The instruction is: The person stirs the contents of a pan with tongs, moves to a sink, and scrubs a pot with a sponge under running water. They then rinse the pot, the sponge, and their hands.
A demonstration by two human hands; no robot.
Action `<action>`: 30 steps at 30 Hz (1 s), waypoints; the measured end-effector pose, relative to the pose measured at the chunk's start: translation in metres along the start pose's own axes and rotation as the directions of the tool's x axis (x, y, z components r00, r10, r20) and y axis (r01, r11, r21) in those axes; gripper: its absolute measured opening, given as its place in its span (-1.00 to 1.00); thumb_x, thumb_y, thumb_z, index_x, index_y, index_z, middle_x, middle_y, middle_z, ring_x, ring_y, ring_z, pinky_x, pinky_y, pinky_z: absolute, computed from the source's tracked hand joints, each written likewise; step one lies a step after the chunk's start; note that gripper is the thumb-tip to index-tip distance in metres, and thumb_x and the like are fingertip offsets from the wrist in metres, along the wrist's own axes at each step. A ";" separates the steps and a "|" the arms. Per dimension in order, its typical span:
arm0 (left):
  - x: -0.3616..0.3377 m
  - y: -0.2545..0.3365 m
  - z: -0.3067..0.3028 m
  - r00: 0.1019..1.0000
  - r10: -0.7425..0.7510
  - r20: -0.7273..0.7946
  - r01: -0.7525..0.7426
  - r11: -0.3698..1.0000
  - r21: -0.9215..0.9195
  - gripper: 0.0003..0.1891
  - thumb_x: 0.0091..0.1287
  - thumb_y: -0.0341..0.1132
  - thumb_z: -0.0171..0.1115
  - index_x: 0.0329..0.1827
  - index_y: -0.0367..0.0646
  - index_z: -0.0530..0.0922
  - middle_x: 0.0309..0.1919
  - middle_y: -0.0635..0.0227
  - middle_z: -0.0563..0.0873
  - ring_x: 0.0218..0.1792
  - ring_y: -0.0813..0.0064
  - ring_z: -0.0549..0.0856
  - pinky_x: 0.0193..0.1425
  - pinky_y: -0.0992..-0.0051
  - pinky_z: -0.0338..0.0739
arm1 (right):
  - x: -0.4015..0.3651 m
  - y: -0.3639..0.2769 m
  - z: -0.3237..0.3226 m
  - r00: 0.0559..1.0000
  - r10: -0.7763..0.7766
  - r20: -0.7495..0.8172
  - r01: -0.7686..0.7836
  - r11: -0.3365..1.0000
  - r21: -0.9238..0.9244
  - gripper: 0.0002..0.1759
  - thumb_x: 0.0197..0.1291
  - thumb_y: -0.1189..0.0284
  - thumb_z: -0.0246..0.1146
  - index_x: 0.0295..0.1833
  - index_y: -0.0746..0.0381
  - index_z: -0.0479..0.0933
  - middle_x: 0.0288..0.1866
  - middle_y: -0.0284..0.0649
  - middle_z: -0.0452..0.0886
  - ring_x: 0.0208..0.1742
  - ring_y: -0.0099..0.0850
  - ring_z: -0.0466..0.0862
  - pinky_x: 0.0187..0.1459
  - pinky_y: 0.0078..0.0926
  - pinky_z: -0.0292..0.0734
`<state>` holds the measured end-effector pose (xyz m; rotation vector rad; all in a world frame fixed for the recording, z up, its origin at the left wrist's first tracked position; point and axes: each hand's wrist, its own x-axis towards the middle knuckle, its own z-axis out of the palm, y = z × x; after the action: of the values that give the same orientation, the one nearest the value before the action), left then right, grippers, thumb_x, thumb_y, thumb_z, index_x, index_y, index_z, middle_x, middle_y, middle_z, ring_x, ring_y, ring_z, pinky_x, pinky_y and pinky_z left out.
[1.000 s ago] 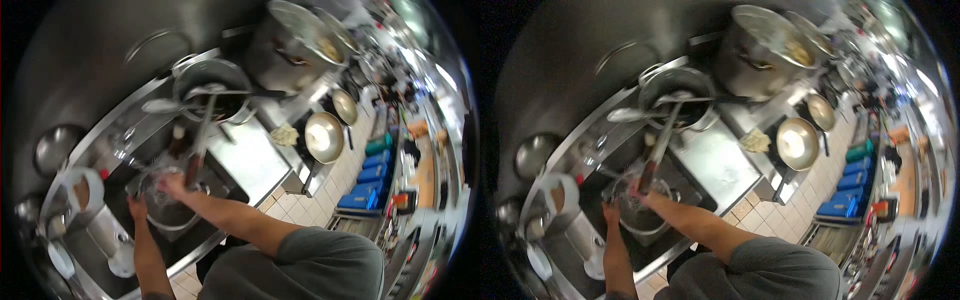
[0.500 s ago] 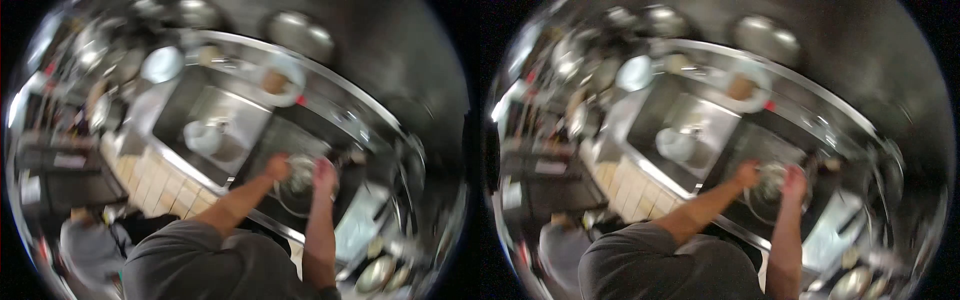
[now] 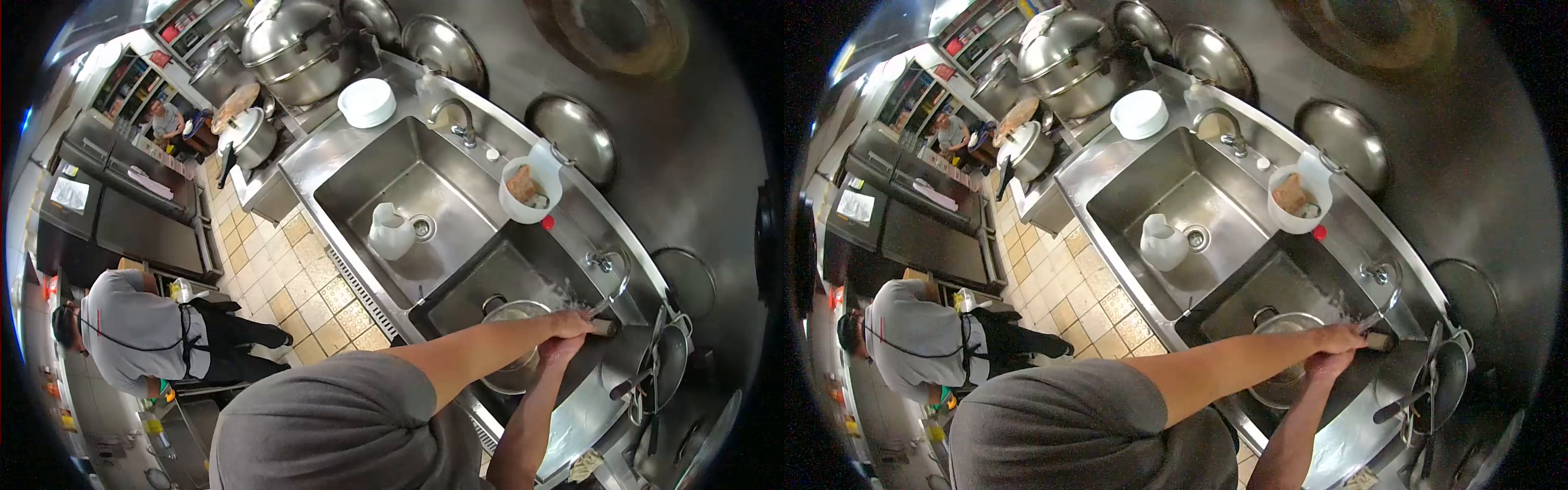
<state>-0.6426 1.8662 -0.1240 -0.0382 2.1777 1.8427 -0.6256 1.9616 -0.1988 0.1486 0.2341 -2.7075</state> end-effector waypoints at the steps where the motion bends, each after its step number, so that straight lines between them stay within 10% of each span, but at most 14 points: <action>1: 0.008 -0.016 0.009 1.000 0.001 0.015 -0.001 1.000 0.000 -0.42 0.42 0.21 0.21 0.00 -0.20 0.78 0.06 -0.15 0.78 0.16 -0.07 0.74 0.31 0.11 0.57 | -0.020 0.017 0.075 0.996 0.001 -0.094 0.003 0.999 0.046 -0.66 0.62 0.15 -0.06 0.18 0.06 0.53 0.01 -0.33 0.66 0.06 -0.33 0.69 0.11 -0.18 0.59; 6: 0.036 -0.080 0.035 0.961 0.021 -0.276 0.108 0.890 0.444 -0.48 0.41 0.12 0.26 -0.05 -0.23 0.78 -0.07 -0.11 0.80 0.03 0.00 0.78 0.24 0.16 0.61 | 0.004 0.002 0.015 0.946 -0.108 -0.306 -0.038 0.900 -0.435 -0.69 0.62 0.24 -0.03 0.11 0.07 0.61 -0.03 -0.34 0.68 0.02 -0.43 0.67 0.09 -0.31 0.57; 10: -0.003 -0.029 0.029 0.906 -0.383 -0.179 0.364 0.922 -0.129 -0.77 0.36 -0.15 0.35 -0.16 -0.07 0.84 -0.21 0.18 0.88 -0.08 0.27 0.85 0.07 0.25 0.72 | -0.003 0.031 -0.024 0.902 -0.327 -0.282 0.082 0.772 -0.631 -0.72 0.59 0.28 0.07 0.08 0.14 0.65 -0.07 -0.29 0.71 -0.02 -0.36 0.71 0.06 -0.29 0.60; 14: -0.041 -0.019 -0.010 0.967 -0.064 -0.248 0.154 0.920 0.362 -0.67 0.42 -0.11 0.29 -0.17 -0.24 0.77 -0.25 0.05 0.85 -0.16 0.06 0.85 0.02 0.20 0.71 | -0.010 0.071 -0.045 0.730 -0.677 0.092 0.466 0.396 -0.791 -0.75 0.55 0.31 0.16 0.04 0.21 0.68 -0.11 -0.24 0.73 -0.06 -0.30 0.76 0.03 -0.27 0.62; 16: -0.047 -0.033 -0.030 0.929 -0.027 -0.370 0.198 0.880 0.432 -0.71 0.46 -0.17 0.28 -0.08 -0.22 0.78 -0.14 0.02 0.84 -0.02 -0.05 0.80 0.15 0.14 0.68 | -0.022 0.067 -0.002 0.600 -0.752 -0.272 -0.134 0.241 -0.961 -0.70 0.55 0.32 0.17 0.11 0.33 0.63 -0.12 -0.17 0.72 -0.10 -0.24 0.77 0.01 -0.30 0.68; 17: -0.048 -0.081 -0.045 0.917 0.142 -0.372 0.122 0.789 0.602 -0.62 0.44 -0.21 0.30 0.25 -0.15 0.68 0.10 -0.08 0.78 0.16 -0.12 0.72 0.34 0.11 0.59 | -0.022 0.061 -0.009 0.578 -0.768 -0.277 -0.143 0.239 -0.961 -0.70 0.55 0.32 0.17 0.11 0.33 0.63 -0.12 -0.17 0.72 -0.10 -0.24 0.77 0.01 -0.30 0.68; 19: -0.071 -0.129 -0.064 0.904 -0.039 -0.425 0.352 0.630 0.692 -0.40 0.39 -0.21 0.35 0.49 -0.11 0.45 0.22 -0.19 0.68 0.24 -0.19 0.67 0.42 0.10 0.52 | -0.015 0.053 -0.024 0.736 -0.428 -0.524 -0.187 0.616 -0.766 -0.68 0.55 0.36 0.19 0.19 0.40 0.57 -0.05 -0.11 0.71 -0.09 -0.21 0.76 0.06 -0.28 0.72; 20: -0.083 -0.150 -0.072 0.891 -0.099 -0.444 0.419 0.560 0.715 -0.31 0.38 -0.21 0.37 0.57 -0.10 0.38 0.26 -0.23 0.65 0.26 -0.22 0.65 0.45 0.10 0.49 | -0.011 0.051 -0.012 0.659 -0.403 -0.635 -0.111 0.783 -0.612 -0.66 0.52 0.42 0.22 0.26 0.40 0.51 -0.03 -0.08 0.69 -0.10 -0.17 0.75 0.09 -0.23 0.74; 22: -0.103 -0.178 -0.080 0.839 -0.432 -0.332 0.539 0.572 0.619 -0.12 0.41 -0.21 0.39 0.70 -0.14 0.08 0.41 -0.16 0.55 0.31 -0.25 0.63 0.46 0.02 0.54 | -0.004 0.045 -0.019 0.626 -0.382 -0.679 -0.103 0.823 -0.558 -0.66 0.51 0.43 0.22 0.26 0.40 0.51 -0.04 -0.09 0.68 -0.10 -0.18 0.75 0.09 -0.23 0.74; 28: -0.072 -0.200 -0.098 0.813 -0.481 -0.329 0.582 0.662 0.472 0.14 0.19 0.13 0.55 0.66 -0.27 0.09 0.26 -0.31 0.65 0.30 -0.19 0.66 0.38 0.11 0.58 | 0.003 0.035 -0.026 0.722 -0.230 -0.653 -0.066 0.916 -0.396 -0.69 0.48 0.49 0.21 0.23 0.41 0.49 -0.05 -0.07 0.66 -0.03 -0.18 0.71 0.12 -0.20 0.73; 30: -0.042 -0.172 -0.087 0.845 -0.325 -0.425 0.526 0.654 0.544 -0.04 0.14 0.12 0.57 0.48 -0.29 0.38 0.15 -0.23 0.73 0.22 -0.14 0.72 0.31 0.12 0.61 | -0.002 0.032 -0.017 0.712 -0.210 -0.670 -0.066 0.930 -0.361 -0.72 0.48 0.51 0.19 0.21 0.41 0.50 -0.04 -0.05 0.65 -0.02 -0.17 0.71 0.13 -0.20 0.73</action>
<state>-0.5850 1.7431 -0.2674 -0.6676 2.5916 0.7921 -0.6093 1.9372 -0.2200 1.0880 0.9738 -2.4871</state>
